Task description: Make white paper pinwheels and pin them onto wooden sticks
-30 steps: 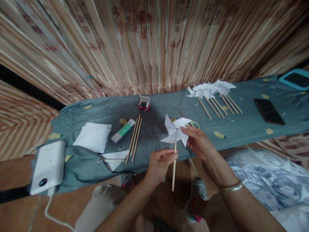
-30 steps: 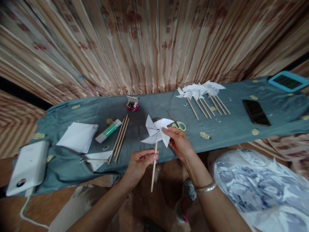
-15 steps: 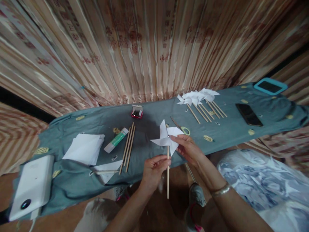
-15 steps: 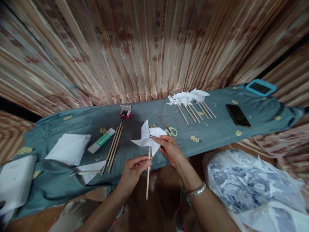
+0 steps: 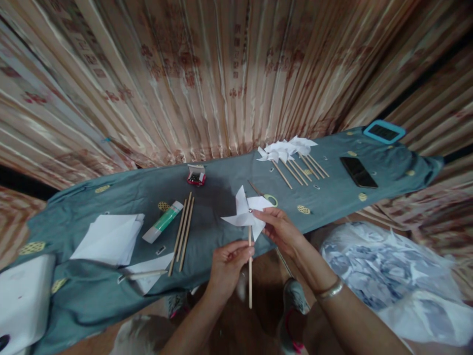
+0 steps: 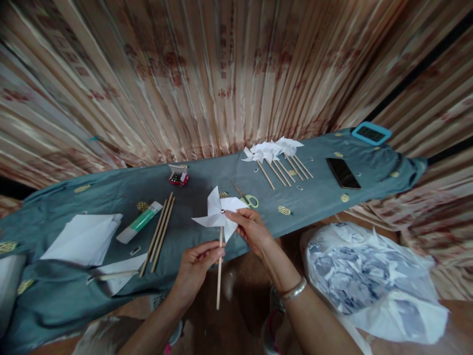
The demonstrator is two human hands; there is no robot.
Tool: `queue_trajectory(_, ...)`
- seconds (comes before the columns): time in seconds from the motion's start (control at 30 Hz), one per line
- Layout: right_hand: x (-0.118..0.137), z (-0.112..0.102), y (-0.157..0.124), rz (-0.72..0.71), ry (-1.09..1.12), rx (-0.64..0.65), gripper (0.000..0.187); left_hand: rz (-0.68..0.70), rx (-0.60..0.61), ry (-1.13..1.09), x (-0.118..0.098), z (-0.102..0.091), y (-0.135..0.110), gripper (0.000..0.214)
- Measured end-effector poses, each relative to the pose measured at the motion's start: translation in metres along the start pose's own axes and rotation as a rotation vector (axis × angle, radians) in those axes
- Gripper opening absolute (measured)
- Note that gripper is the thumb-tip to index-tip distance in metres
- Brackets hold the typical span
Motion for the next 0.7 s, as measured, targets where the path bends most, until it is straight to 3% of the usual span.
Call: queue_trajectory(0.7, -0.0033, 0.0062, 0.0015, 0.000, -0.044, 0.036, 0.023, -0.022, -0.034, -0.030, 0.0015, -0.0027, -0.0013, 0.022)
Point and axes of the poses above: each hand's wrist, its own y-axis towards the middle knuckle, its own z-axis out of the palm, x = y × z, the point moved 4 cm from there along y, towards the middle knuckle, and after that the axes turned 15 degrees about z, right-handed, at the moved point
